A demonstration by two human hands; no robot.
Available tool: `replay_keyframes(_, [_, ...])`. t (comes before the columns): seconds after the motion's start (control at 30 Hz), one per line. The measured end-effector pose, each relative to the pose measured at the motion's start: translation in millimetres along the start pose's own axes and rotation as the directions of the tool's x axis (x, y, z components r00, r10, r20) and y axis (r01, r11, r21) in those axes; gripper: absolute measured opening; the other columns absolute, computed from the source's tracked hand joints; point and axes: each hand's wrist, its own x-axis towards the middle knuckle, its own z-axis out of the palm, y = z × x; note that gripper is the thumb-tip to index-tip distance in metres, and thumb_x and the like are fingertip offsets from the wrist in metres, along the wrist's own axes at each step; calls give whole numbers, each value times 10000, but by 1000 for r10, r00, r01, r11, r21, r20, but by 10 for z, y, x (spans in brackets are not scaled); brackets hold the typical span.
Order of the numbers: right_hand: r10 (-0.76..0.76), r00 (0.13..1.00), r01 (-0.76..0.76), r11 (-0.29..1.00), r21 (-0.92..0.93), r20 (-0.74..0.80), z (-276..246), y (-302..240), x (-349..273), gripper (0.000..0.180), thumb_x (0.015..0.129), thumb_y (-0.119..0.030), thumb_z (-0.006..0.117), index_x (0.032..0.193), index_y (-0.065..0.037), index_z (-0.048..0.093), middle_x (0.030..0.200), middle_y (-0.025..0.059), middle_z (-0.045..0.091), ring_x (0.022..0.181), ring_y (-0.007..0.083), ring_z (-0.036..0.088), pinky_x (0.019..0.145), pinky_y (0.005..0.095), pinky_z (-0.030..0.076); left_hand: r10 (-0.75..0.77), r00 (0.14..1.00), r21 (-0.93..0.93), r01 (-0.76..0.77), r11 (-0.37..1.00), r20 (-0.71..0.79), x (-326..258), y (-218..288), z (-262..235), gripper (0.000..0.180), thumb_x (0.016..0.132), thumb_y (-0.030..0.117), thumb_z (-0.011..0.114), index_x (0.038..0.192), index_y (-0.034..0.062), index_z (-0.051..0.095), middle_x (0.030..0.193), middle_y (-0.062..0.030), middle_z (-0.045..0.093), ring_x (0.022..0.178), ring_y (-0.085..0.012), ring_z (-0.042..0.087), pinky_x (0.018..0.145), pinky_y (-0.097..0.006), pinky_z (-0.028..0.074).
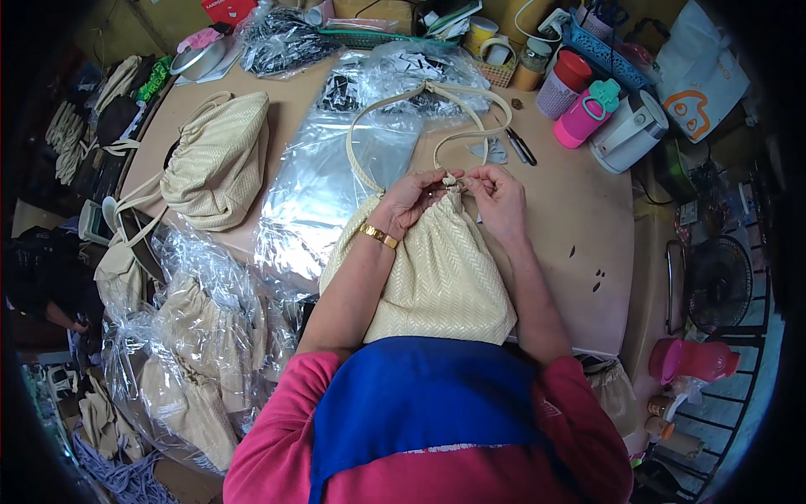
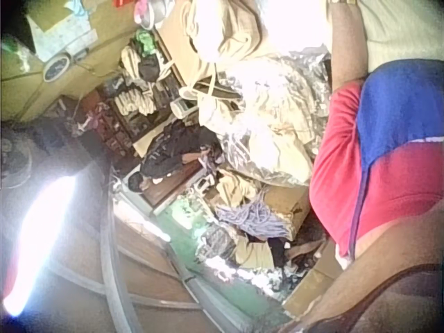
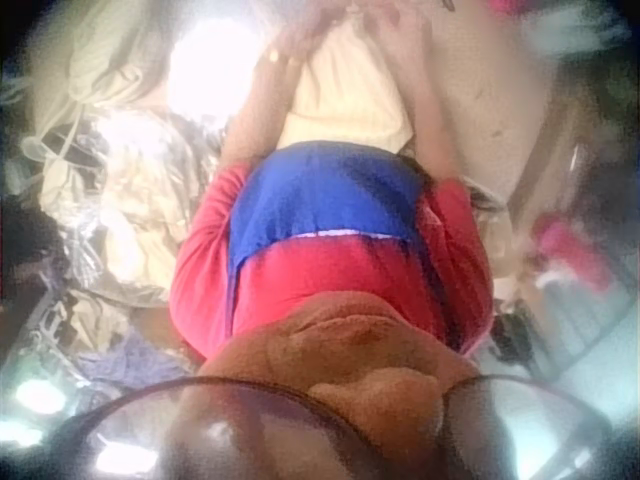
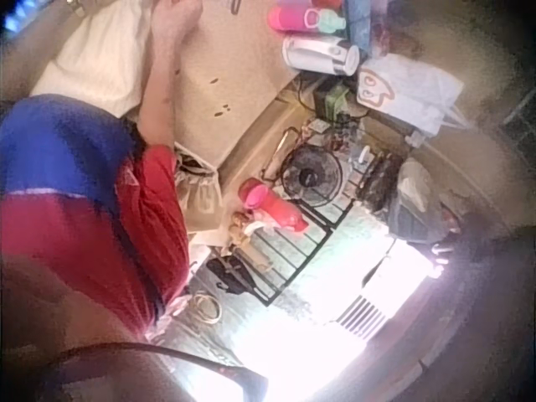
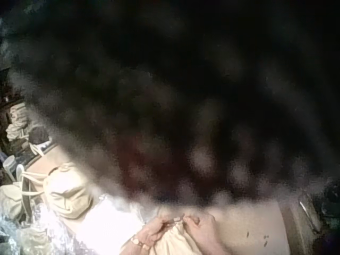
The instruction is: The person finishes the interior of a leather bag by hand, attaching a label and preparing the handles, before placing the completed bag into a plastic shipping envelope.
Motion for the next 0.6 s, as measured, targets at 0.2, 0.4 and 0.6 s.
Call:
replay_keyframes(0.2, [-5, 997, 19, 987, -160, 83, -27, -103, -53, 116, 856, -103, 688, 893, 4, 662, 866, 112, 658, 744, 209, 665, 682, 337, 523, 89, 996, 121, -90, 989, 7, -78, -35, 117, 283, 898, 60, 670, 1147, -70, 634, 995, -127, 706, 830, -161, 695, 752, -259, 585])
replay_keyframes(0.4, [-38, 975, 143, 859, -492, 218, -167, -130, -89, 126, 846, -149, 646, 865, -24, 656, 926, 157, 659, 913, 341, 637, 832, 457, 487, 341, 929, 688, -155, 709, -142, -49, -91, 259, 293, 844, 74, 738, 1106, -39, 674, 830, -81, 719, 699, -135, 679, 636, -250, 535])
replay_keyframes(0.6, [93, 887, 176, 839, -515, 453, -479, 65, 68, 145, 853, -148, 628, 864, -4, 641, 800, 148, 662, 750, 313, 645, 702, 405, 509, 571, 818, 998, -62, -28, 67, -330, 100, 621, 379, 831, 164, 762, 1153, 6, 643, 717, -74, 682, 622, -107, 637, 567, -279, 471])
